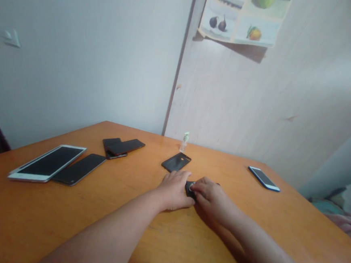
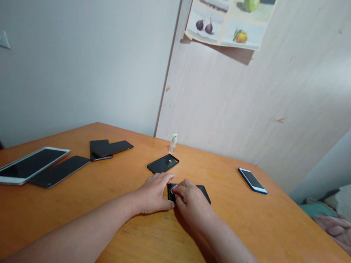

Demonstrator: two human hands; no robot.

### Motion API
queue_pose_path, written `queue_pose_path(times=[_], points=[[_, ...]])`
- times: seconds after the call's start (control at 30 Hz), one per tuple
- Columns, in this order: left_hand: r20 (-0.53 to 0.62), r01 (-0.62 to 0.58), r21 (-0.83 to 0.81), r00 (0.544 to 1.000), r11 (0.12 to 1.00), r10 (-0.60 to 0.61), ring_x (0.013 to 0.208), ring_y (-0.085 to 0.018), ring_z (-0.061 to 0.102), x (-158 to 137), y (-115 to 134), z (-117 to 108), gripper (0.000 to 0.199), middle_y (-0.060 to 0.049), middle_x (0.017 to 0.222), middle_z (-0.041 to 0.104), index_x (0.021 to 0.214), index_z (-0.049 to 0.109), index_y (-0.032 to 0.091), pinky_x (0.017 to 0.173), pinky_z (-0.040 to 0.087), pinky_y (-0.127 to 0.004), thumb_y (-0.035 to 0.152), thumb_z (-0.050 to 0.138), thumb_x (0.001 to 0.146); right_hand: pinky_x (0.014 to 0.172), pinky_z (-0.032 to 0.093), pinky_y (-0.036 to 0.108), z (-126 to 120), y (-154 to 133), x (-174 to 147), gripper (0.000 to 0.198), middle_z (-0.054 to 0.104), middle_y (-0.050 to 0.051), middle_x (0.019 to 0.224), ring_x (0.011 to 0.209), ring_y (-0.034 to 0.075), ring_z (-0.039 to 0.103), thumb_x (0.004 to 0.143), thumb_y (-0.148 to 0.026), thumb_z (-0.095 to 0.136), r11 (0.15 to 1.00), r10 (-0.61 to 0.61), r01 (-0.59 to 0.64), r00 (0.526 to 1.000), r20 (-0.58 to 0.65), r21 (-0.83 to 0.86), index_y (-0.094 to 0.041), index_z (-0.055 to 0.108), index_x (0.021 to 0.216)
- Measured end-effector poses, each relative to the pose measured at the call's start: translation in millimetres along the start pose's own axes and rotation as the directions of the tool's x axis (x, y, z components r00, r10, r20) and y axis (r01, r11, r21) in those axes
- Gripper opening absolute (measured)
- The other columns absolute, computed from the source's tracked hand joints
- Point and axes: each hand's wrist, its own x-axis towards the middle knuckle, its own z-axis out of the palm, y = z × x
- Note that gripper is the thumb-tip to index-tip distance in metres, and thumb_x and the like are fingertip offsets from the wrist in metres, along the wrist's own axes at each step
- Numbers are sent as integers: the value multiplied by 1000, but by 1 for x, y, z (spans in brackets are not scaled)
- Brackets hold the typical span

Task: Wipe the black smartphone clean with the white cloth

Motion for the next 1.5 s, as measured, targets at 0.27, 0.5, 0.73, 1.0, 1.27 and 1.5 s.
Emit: queue_pose_path(times=[0.27, 0.5, 0.73, 1.0, 1.27, 1.5], points=[[7, 27, -40, 1000, 999, -27, 114, -36, 50, 0, 1, -2, 79, -11, 123, 58, 129, 49, 21, 94, 40, -43, 40, 74, 56, 81, 42, 32, -12, 18, 1, 30, 71, 9, 90, 90, 23, 61, 91, -21, 42, 936, 210, -199, 978, 5, -292, -19, 72, 91], [-21, 2, -50, 1000, 999, -3, 110, -35, 53, 0, -2, 0, 76, -13, 121, 60, 127, 50, 19, 93, 40, -43, 41, 74, 59, 102, 33, 46, 1, -19, -6, 43, 47, 2, 145, 139, 30, 30, 97, -29, 34, 986, 34, -6, 987, 159, -169, -32, 47, 138], [-25, 47, -45, 999, 998, -48, 110, -37, 51, 1, 2, -1, 84, -12, 119, 60, 125, 51, 21, 89, 41, -40, 48, 80, 50, 101, 28, 60, -13, 19, -3, 36, 59, 11, 132, 139, 34, 29, 97, -29, 34, 888, 319, -270, 945, 74, -373, -25, 59, 122], [-65, 27, 8, 998, 1000, -26, 106, -36, 53, 1, -2, 4, 72, -13, 118, 60, 123, 52, 19, 89, 39, -43, 49, 72, 60, 112, 5, 61, 3, -15, -8, 52, 35, 8, 152, 144, 28, 19, 100, -48, 24, 998, 61, -64, 970, 234, 4, -28, 37, 146], [-61, 88, 42, 994, 995, -86, 109, -38, 50, 0, 5, -1, 86, -13, 118, 59, 120, 53, 21, 86, 40, -43, 58, 79, 47, 106, 9, 71, -10, 29, 2, 46, 39, 12, 150, 142, 32, 23, 101, -38, 26, 907, 372, -340, 924, 94, -249, -22, 48, 138], [-51, 42, 117, 998, 992, -37, 102, -32, 55, -1, 1, 2, 65, -10, 111, 61, 119, 52, 21, 87, 41, -42, 52, 69, 64, 113, 3, 61, -3, -16, -6, 51, 30, 7, 154, 144, 24, 21, 101, -46, 22, 1000, 11, -13, 962, 271, 5, -28, 32, 148]])
